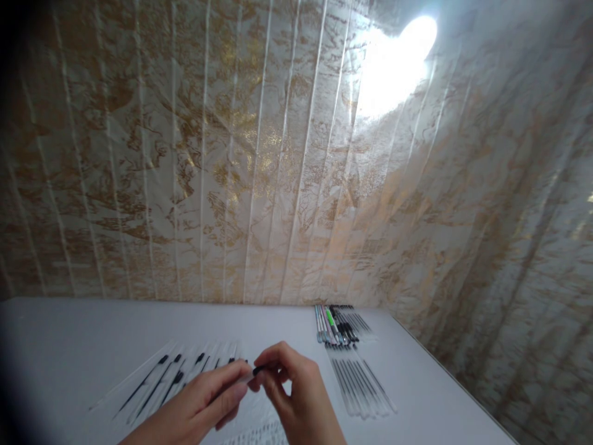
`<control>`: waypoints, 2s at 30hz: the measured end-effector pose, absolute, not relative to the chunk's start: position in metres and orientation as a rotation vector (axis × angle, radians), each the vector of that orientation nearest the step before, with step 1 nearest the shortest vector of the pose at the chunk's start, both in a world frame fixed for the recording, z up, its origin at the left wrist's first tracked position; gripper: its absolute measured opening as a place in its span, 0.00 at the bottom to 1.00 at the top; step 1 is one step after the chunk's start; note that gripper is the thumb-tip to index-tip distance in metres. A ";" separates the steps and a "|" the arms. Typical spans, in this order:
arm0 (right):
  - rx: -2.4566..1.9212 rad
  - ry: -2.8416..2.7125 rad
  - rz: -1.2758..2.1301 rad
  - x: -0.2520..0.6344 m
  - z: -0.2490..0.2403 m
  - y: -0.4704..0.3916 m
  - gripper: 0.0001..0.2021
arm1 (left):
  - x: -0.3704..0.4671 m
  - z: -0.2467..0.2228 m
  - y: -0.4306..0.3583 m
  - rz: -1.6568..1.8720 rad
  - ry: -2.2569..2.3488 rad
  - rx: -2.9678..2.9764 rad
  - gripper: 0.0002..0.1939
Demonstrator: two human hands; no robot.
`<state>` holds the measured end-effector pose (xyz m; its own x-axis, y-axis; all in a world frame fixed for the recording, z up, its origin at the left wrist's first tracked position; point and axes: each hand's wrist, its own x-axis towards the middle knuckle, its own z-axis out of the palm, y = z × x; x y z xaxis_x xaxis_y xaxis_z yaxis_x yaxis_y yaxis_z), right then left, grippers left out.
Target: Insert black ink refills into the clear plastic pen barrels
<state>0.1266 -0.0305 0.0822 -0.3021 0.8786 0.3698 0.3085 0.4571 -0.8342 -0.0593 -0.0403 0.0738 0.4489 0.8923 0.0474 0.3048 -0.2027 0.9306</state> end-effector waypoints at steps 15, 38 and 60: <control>-1.098 -2.066 0.489 0.123 0.059 -0.028 0.19 | -0.066 0.078 -0.037 0.674 0.995 1.979 0.15; -1.232 -2.112 0.572 0.123 0.075 -0.036 0.21 | -0.063 0.070 -0.032 0.747 1.117 2.157 0.12; -1.274 -2.167 0.372 0.125 0.064 -0.033 0.17 | -0.060 0.062 -0.031 0.725 1.145 2.152 0.13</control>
